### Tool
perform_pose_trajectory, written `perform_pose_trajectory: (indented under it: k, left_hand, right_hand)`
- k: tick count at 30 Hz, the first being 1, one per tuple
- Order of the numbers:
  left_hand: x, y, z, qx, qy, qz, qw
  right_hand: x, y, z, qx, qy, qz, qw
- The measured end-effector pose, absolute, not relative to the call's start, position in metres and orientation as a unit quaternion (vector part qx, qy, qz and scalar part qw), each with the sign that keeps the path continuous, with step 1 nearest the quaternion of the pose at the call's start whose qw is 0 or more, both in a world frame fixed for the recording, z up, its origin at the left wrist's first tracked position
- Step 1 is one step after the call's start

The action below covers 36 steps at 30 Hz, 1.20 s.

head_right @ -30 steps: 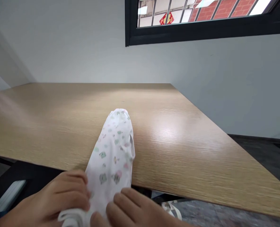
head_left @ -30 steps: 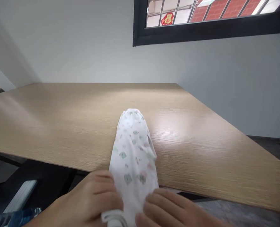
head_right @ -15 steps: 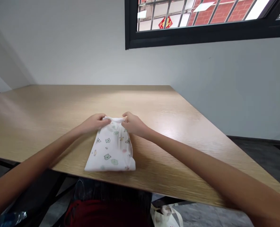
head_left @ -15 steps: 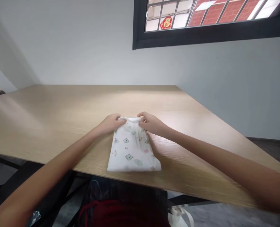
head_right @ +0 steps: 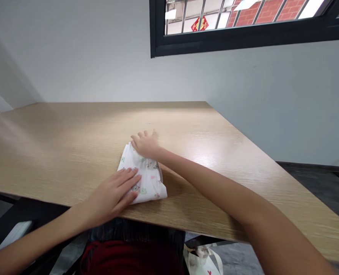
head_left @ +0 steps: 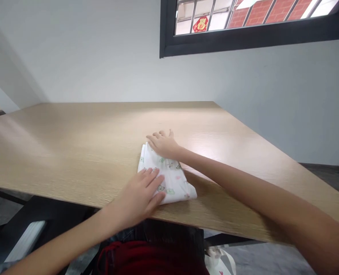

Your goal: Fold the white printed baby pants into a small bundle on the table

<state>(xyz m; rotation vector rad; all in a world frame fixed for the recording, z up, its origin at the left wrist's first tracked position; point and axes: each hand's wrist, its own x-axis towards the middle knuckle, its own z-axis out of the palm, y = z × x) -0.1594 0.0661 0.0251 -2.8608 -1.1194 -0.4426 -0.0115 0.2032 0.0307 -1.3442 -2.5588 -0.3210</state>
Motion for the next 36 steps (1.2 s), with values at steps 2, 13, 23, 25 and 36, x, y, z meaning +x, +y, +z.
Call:
perform_pose_trajectory:
  k: [2, 13, 23, 25, 36]
  left_hand:
    - [-0.167, 0.049, 0.021, -0.923, -0.349, -0.159, 0.031]
    - [-0.176, 0.048, 0.031, -0.925, -0.287, -0.213, 0.126]
    - [-0.173, 0.047, 0.038, -0.923, -0.281, -0.263, 0.014]
    - [-0.177, 0.042, 0.049, -0.905, -0.318, -0.254, -0.123]
    - [-0.178, 0.148, 0.08, -0.792, -0.527, -0.137, -0.274]
  right_hand:
    - [-0.009, 0.223, 0.031, -0.509, -0.857, -0.024, 0.078]
    - [0.032, 0.103, 0.062, -0.25, -0.944, 0.01, 0.217]
    - [0.067, 0.035, 0.043, -0.27, -0.93, 0.098, 0.229]
    - [0.067, 0.03, 0.054, -0.29, -0.912, 0.15, 0.247]
    - [0.039, 0.153, 0.075, -0.504, -0.678, 0.479, 0.24]
